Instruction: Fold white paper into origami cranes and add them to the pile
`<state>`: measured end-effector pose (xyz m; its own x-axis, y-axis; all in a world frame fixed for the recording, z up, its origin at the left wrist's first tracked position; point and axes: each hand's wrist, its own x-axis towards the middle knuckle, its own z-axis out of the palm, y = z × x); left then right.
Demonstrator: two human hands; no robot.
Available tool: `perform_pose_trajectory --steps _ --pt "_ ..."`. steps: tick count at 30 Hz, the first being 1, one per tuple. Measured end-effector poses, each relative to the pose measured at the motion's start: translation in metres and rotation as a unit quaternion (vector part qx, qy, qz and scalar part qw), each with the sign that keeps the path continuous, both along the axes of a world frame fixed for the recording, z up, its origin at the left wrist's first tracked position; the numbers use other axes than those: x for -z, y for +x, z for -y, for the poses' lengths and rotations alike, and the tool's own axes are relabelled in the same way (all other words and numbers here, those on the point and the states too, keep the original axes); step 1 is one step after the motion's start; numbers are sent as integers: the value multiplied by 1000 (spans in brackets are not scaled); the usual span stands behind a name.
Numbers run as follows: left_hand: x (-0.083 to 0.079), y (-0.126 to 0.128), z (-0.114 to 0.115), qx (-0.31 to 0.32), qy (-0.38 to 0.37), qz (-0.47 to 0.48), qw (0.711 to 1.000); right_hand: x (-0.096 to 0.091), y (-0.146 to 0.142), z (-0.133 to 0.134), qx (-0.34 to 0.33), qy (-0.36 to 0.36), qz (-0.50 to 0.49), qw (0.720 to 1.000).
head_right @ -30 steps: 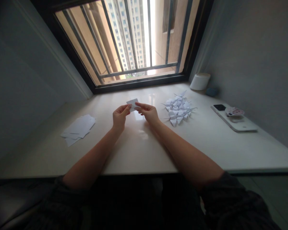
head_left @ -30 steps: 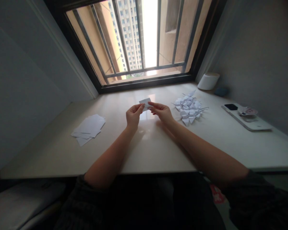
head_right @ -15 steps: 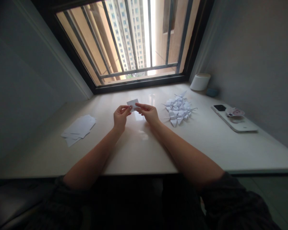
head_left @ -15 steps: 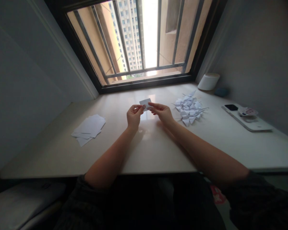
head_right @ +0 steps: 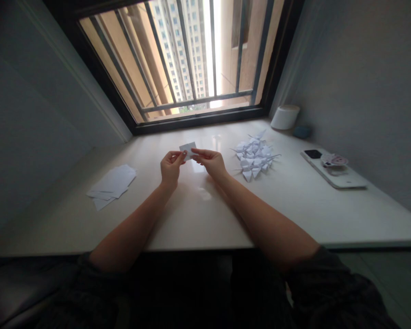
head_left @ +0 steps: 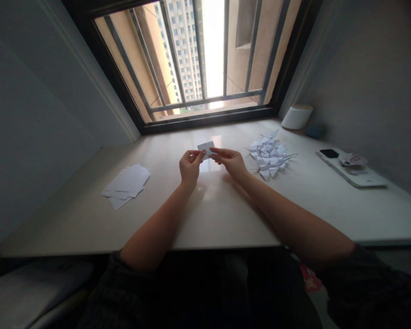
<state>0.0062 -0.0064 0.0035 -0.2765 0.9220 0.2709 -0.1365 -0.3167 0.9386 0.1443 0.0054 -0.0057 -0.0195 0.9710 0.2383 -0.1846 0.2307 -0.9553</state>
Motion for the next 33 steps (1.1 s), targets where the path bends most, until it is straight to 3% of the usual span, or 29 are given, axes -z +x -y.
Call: perform_pose_trajectory --steps 4,9,21,29,33 --pt "0 0 2 27 34 -19 999 -2 1 1 2 -18 -17 1000" --pt "-1 -1 3 26 15 -7 1000 -2 1 1 1 -24 -12 1000" --pt "2 -1 -1 14 -6 11 1000 -4 0 2 3 -16 -6 1000" --pt "0 0 3 65 29 4 997 -4 1 4 4 2 0 1000" --pt "0 -1 2 52 34 14 998 -1 0 2 -3 19 1 1000"
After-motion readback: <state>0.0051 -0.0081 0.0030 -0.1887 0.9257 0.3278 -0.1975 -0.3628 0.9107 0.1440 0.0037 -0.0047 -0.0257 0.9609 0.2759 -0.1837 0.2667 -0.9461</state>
